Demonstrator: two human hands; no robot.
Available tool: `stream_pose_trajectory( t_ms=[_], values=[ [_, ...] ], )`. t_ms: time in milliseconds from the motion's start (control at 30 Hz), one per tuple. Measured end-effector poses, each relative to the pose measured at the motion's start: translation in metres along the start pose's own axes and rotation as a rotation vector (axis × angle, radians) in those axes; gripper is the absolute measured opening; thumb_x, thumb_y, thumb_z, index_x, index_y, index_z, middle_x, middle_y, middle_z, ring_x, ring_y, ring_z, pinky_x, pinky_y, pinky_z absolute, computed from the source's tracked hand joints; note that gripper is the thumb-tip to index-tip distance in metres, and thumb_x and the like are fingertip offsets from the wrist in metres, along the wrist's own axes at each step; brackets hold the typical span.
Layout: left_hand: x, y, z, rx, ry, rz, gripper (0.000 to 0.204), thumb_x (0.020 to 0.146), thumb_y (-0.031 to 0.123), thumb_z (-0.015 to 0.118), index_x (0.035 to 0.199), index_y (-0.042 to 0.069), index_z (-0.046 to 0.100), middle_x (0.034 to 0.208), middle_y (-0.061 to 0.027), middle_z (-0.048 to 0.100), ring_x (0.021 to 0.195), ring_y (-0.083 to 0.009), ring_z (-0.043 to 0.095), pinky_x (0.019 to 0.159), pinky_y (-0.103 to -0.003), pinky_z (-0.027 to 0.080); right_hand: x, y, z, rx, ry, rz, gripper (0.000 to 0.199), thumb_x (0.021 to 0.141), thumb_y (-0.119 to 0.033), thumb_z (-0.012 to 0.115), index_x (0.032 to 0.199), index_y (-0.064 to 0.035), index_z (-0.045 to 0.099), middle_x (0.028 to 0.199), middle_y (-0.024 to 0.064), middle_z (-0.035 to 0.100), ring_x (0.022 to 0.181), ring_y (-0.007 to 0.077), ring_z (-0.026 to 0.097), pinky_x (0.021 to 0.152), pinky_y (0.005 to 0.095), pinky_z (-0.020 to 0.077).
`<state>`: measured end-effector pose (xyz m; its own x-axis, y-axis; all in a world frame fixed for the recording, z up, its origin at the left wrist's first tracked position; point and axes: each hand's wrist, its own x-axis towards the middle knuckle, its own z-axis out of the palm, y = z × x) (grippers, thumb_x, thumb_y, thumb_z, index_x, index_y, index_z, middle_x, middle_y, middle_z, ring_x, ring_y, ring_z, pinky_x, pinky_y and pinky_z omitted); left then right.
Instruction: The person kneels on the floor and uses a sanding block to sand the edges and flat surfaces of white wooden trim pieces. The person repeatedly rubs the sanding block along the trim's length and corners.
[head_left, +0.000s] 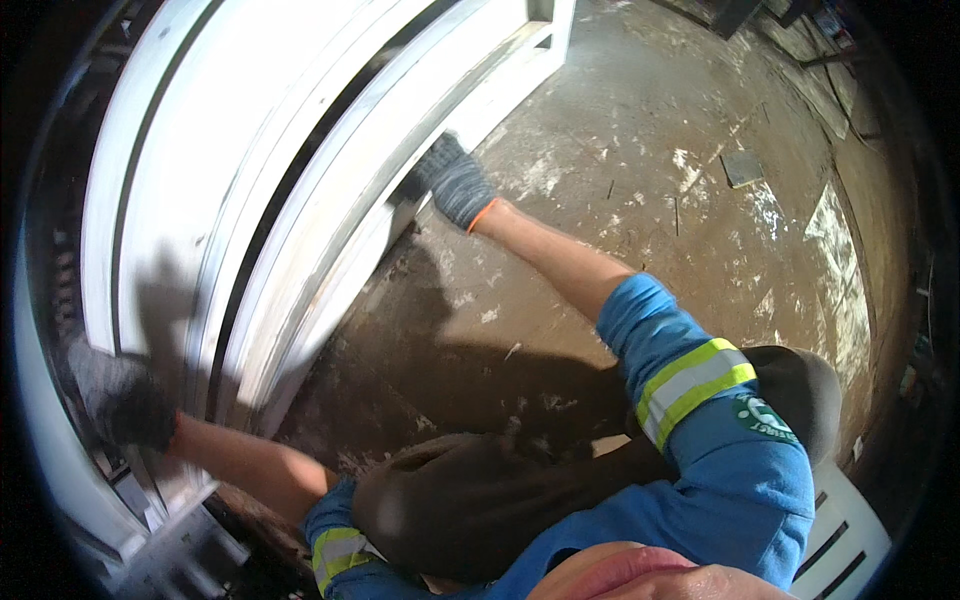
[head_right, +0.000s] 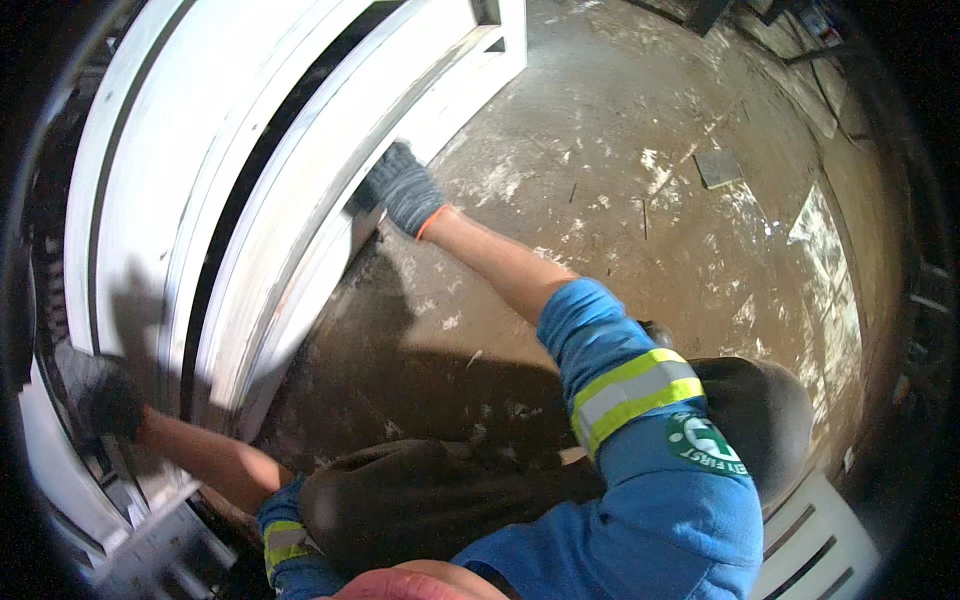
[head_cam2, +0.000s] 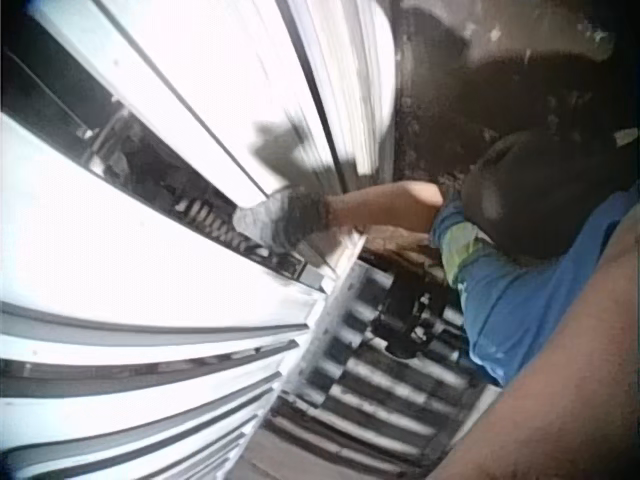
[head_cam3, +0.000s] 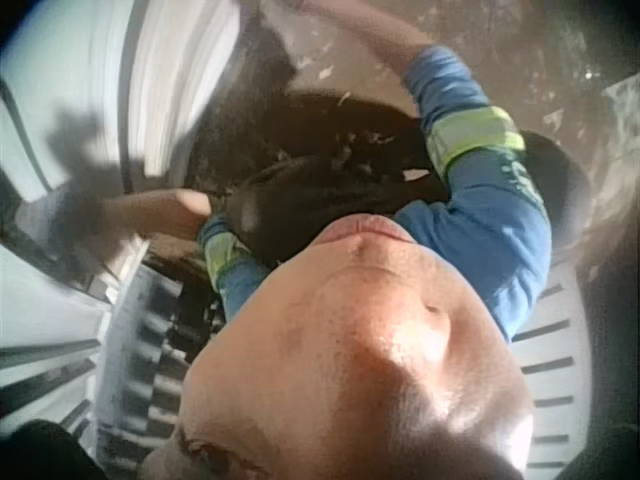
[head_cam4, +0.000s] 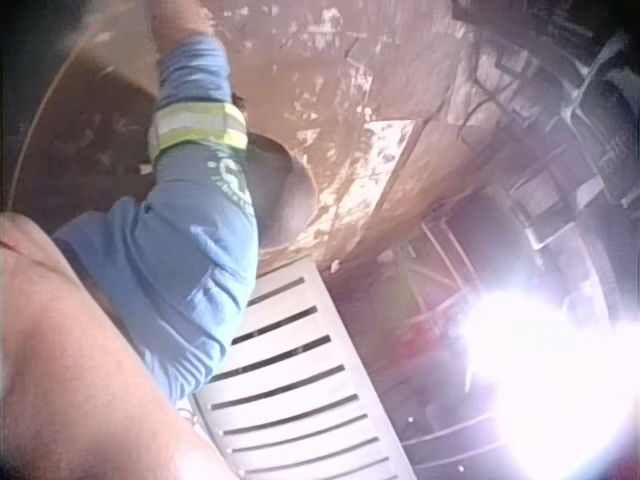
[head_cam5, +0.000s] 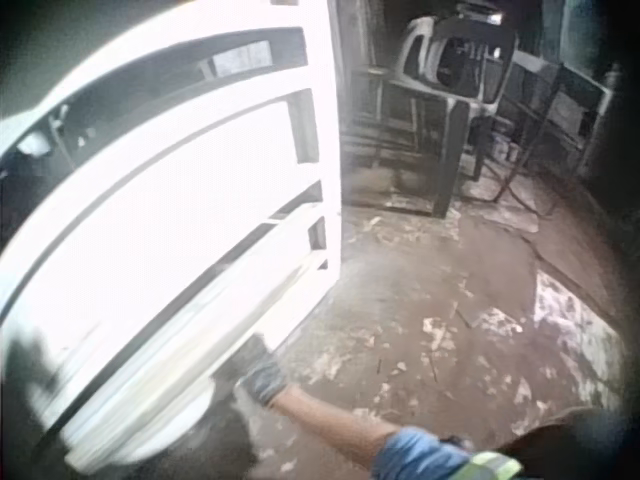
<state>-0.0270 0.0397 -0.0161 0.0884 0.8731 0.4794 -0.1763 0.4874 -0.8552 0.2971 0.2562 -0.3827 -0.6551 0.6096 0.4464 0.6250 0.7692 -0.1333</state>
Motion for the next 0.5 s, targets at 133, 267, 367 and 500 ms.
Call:
stream_pose_trajectory(
  t_ms=[133, 267, 367, 500],
  values=[
    [0.025, 0.004, -0.048, 0.305, 0.027, -0.038, 0.028, 0.089, 0.022, 0.053, 0.112, 0.012, 0.066, 0.098, 0.0, 0.069, 0.07, -0.0143, 0.064, 0.06, -0.033, 0.053, -0.004, -0.168, -0.012, 0.222, -0.201, -0.184, 0.049, 0.092, -0.034, 0.041, 0.13, -0.0037, 0.048, 0.138, 0.0188, 0.044, 0.13, 0.0357, 0.038, 0.112, 0.051, 0.0183],
    [0.023, 0.023, 0.0, -0.163, 0.209, 0.024, 0.034, 0.093, 0.022, 0.047, 0.121, 0.007, 0.06, 0.115, -0.0078, 0.064, 0.098, -0.0192, 0.064, 0.086, -0.032, 0.051, -0.006, -0.243, 0.015, 0.393, -0.153, -0.13, 0.042, 0.093, -0.037, 0.039, 0.124, -0.0148, 0.058, 0.136, 0.0128, 0.048, 0.129, 0.0302, 0.041, 0.111, 0.0516, 0.0202],
    [0.002, 0.01, 0.009, -0.785, 0.386, 0.083, 0.042, 0.094, 0.018, 0.04, 0.134, 0.005, 0.044, 0.135, -0.0093, 0.048, 0.122, -0.0181, 0.048, 0.103, -0.03, 0.037, 0.002, -0.233, -0.01, 0.391, -0.292, -0.199, 0.045, 0.091, -0.036, 0.043, 0.128, -0.013, 0.053, 0.139, 0.0138, 0.045, 0.131, 0.0306, 0.039, 0.112, 0.0499, 0.0201],
    [0.005, 0.011, -0.016, -0.759, -0.067, -0.034, 0.047, 0.097, 0.021, 0.036, 0.142, 0.006, 0.034, 0.145, -0.0079, 0.039, 0.132, -0.0167, 0.04, 0.11, -0.031, 0.03, -0.01, -0.067, 0.008, 0.139, -0.09, -0.123, 0.054, 0.086, -0.009, 0.044, 0.14, -0.0062, 0.037, 0.146, 0.0156, 0.035, 0.137, 0.0281, 0.03, 0.117, 0.0389, 0.0162]
  ],
)
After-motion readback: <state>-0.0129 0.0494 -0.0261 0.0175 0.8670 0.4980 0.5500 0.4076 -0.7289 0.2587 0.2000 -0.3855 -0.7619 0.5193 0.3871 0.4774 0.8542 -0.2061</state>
